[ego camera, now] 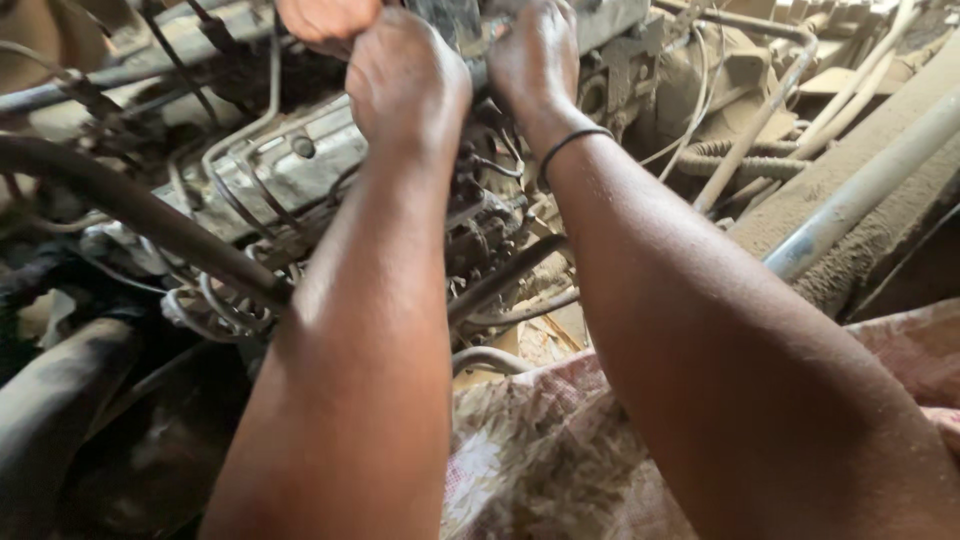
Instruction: The person uses a wrench to tighten bolts on a vehicle engine. The hands manipulate the tool around the engine block, adjusting fasteners in a confined space.
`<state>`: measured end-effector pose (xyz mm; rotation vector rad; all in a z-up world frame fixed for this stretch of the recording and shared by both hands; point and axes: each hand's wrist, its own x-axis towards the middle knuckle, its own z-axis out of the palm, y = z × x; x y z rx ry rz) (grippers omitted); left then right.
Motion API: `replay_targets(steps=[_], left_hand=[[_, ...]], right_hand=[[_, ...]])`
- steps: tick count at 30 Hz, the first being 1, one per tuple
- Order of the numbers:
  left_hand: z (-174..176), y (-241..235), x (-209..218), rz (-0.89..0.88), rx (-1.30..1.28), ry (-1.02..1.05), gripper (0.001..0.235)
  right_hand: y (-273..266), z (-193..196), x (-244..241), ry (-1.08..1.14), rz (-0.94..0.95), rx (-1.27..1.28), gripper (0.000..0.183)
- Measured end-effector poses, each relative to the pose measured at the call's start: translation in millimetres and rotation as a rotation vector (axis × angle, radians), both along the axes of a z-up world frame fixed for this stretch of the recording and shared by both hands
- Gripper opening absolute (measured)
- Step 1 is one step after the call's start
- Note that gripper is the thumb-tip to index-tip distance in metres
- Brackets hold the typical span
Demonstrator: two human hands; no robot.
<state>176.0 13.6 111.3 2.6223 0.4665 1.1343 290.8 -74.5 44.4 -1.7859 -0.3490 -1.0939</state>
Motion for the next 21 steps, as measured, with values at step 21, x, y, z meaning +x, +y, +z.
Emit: replay_targets(steps=[21], left_hand=[[0, -19, -2, 0.114, -0.236, -0.046, 0.017]], right_hand=[[-16, 15, -2, 0.12, 0.145, 0.022, 0.012]])
